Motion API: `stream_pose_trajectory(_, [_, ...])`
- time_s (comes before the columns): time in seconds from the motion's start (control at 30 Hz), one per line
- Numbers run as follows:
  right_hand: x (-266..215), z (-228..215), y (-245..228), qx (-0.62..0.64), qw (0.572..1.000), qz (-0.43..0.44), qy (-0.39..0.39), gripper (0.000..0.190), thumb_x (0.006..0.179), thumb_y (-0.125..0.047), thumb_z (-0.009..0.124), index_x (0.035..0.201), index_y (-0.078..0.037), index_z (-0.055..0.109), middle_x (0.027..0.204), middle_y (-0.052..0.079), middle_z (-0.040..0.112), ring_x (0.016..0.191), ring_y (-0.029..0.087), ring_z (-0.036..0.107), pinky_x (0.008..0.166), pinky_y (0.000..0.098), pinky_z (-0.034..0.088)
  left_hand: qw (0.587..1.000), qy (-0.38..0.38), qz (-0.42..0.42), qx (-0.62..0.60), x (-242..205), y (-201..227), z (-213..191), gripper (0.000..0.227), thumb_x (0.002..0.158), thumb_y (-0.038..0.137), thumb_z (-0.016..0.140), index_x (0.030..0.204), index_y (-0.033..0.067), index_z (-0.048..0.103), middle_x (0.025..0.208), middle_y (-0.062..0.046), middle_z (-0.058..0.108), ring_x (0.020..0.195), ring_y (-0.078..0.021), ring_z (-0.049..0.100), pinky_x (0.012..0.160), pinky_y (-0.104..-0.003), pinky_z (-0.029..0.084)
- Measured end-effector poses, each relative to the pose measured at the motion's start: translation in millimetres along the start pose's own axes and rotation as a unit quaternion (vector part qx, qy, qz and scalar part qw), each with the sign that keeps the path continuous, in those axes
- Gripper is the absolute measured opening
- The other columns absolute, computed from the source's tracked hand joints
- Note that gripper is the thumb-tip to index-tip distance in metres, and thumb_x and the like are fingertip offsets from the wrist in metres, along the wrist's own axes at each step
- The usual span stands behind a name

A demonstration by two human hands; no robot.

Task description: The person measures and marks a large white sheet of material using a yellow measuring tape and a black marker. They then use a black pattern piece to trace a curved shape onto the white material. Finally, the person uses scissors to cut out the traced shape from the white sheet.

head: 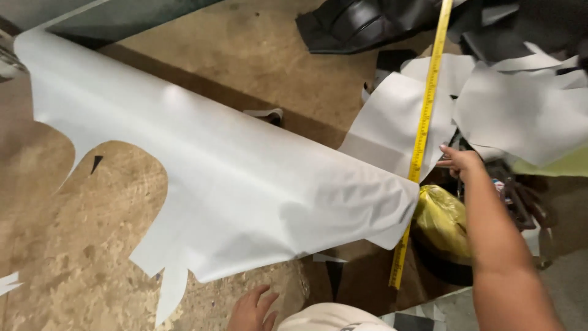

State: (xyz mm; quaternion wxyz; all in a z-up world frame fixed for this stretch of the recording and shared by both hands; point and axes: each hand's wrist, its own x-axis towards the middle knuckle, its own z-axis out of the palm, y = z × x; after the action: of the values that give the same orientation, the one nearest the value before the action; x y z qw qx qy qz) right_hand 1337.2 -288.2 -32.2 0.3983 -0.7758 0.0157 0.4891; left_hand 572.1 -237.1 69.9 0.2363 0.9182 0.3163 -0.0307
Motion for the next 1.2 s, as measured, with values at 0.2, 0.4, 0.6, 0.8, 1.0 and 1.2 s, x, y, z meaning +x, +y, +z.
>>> stream_pose_trajectory(0.2, [12.1,11.9,-22.6,0.051,0.967,-0.141,0.204,0.026,0.079,-0.021,0.089,0.089,-0.018,0.065,0.075,0.005,0.066,0.059,0.016,0.058,0.042,0.0365,0.041,0.998,-0.035,-0.044,-0.007,-4.7,0.3,-2.0,0.046,0.096,0.041,0.067,0.139,0.0270,0.057,0.140,-0.008,0.054,0.120,-0.0338,0.058,0.095,-0.053,0.050])
stream_pose_trajectory(0.4, [-124.1,-47.2,-121.3,-0.262,0.677,-0.522,0.447,0.010,0.111,-0.010,0.072,0.116,-0.001,0.075,0.099,0.022,0.077,0.083,0.046,0.070,0.067,0.0543,0.052,0.995,0.090,-0.006,-0.031,-16.7,3.6,-1.3,0.040,0.093,0.037,0.071,0.129,0.0215,0.067,0.125,-0.011,0.068,0.104,-0.0333,0.070,0.084,-0.049,0.058])
stream_pose_trajectory(0.6, [-311.0,-9.0,-198.8,-0.428,0.797,-0.379,0.194,0.058,0.117,-0.052,0.057,0.148,-0.004,0.066,0.080,0.030,0.076,0.068,0.042,0.073,0.059,0.0481,0.056,0.992,0.092,0.041,-0.070,29.0,56.6,-65.1,0.037,0.091,0.021,0.075,0.127,0.0148,0.070,0.126,-0.013,0.068,0.106,-0.0342,0.068,0.083,-0.048,0.055])
stream_pose_trajectory(0.8, [-379.1,59.7,-190.6,-0.310,0.748,-0.486,-0.328,0.027,0.082,-0.006,0.076,0.057,0.000,0.070,0.039,0.008,0.068,0.038,0.008,0.065,0.037,0.0238,0.048,0.856,0.026,-0.071,-0.511,93.7,82.1,-81.4,0.059,0.085,0.035,0.079,0.137,0.0135,0.062,0.143,-0.006,0.066,0.129,-0.0217,0.064,0.109,-0.037,0.052])
stream_pose_trajectory(1.0, [-425.5,184.6,-180.8,-0.408,0.687,-0.536,-0.272,0.016,0.090,-0.026,0.074,0.099,-0.015,0.082,0.052,0.006,0.069,0.049,0.021,0.066,0.061,0.0365,0.058,0.510,0.041,-0.102,-0.853,117.4,96.0,-43.0,0.098,0.081,0.035,0.087,0.158,0.0030,0.034,0.148,-0.029,0.053,0.134,-0.0436,0.054,0.109,-0.064,0.043])
stream_pose_trajectory(1.2, [-368.0,194.5,-62.4,-0.327,0.776,-0.538,0.022,0.042,0.111,-0.048,0.062,0.128,-0.011,0.071,0.112,0.017,0.073,0.116,0.036,0.065,0.098,0.0489,0.050,0.481,0.365,-0.355,-0.713,90.1,15.9,-29.4,0.056,0.086,0.019,0.082,0.135,-0.0008,0.061,0.118,-0.018,0.068,0.106,-0.0262,0.067,0.095,-0.049,0.053])
